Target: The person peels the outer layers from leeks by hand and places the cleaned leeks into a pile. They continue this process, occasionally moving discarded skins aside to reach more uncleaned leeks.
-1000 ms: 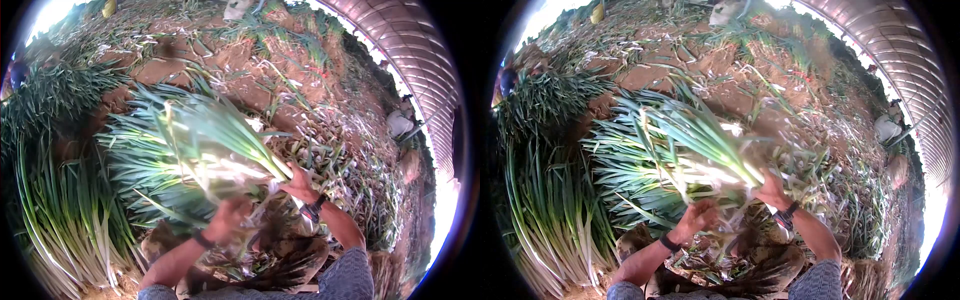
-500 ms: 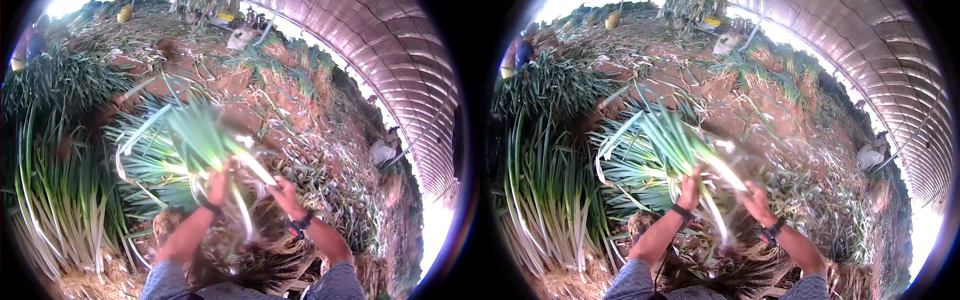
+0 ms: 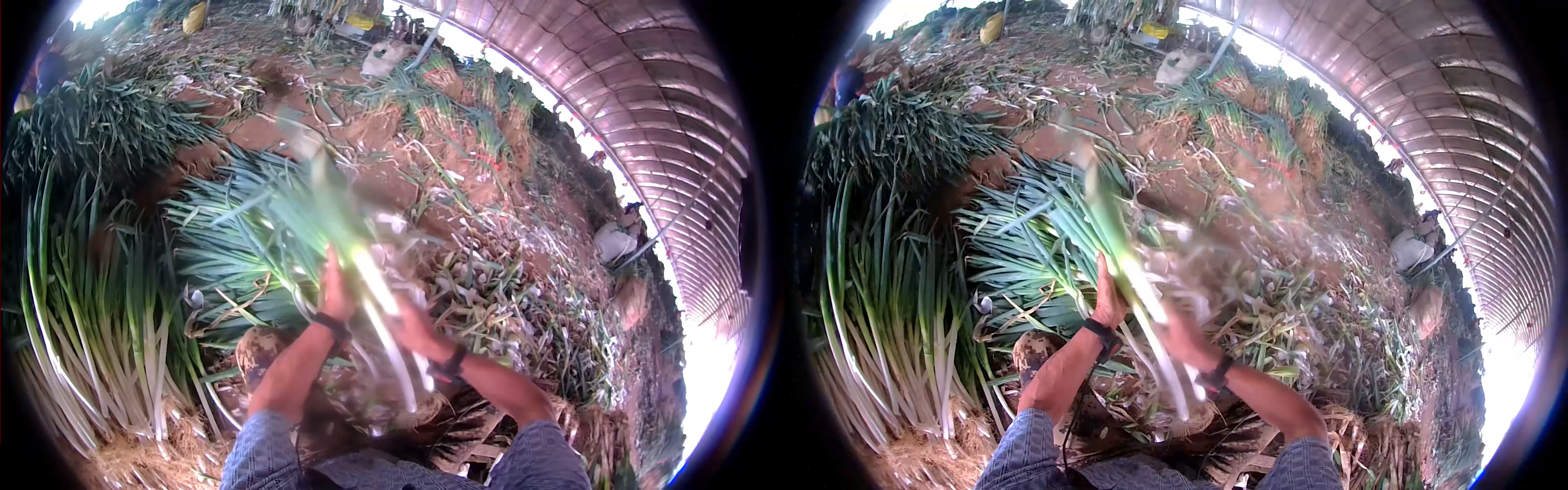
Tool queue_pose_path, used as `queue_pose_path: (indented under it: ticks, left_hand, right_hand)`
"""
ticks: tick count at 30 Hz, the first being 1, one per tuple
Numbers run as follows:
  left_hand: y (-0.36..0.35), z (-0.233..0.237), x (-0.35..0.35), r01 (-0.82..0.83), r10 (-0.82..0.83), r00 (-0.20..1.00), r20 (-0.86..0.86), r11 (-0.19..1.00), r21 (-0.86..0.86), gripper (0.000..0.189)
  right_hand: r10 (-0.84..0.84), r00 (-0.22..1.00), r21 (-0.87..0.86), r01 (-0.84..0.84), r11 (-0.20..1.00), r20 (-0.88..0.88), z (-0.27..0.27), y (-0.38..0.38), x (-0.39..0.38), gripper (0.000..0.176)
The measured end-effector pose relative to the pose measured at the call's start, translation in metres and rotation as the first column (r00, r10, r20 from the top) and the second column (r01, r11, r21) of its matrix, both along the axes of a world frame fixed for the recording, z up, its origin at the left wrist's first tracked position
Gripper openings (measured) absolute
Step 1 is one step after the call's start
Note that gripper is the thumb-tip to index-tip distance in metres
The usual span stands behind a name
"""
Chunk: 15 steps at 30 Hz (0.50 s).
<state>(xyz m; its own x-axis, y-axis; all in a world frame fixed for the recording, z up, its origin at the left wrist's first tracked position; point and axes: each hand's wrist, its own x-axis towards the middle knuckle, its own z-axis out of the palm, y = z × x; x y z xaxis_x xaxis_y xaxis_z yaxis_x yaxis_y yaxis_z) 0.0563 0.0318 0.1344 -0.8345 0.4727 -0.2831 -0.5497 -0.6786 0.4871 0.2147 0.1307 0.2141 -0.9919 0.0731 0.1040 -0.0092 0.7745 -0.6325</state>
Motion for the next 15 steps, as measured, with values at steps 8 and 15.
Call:
queue_pose_path:
  ticks: [8,15]
  left_hand:
    - [-0.026,-0.027,-0.046,-0.285,0.269,0.956,-0.115,0.947,-0.150,0.025]
    - [-0.039,-0.070,-0.090,-0.414,0.474,0.880,0.005,0.773,-0.481,0.032]
  right_hand:
    - [0.123,0.950,-0.294,-0.035,0.955,0.287,-0.010,-0.017,0.057,0.048]
    - [0.219,0.857,-0.474,0.033,0.880,0.467,0.058,-0.016,0.144,0.041]
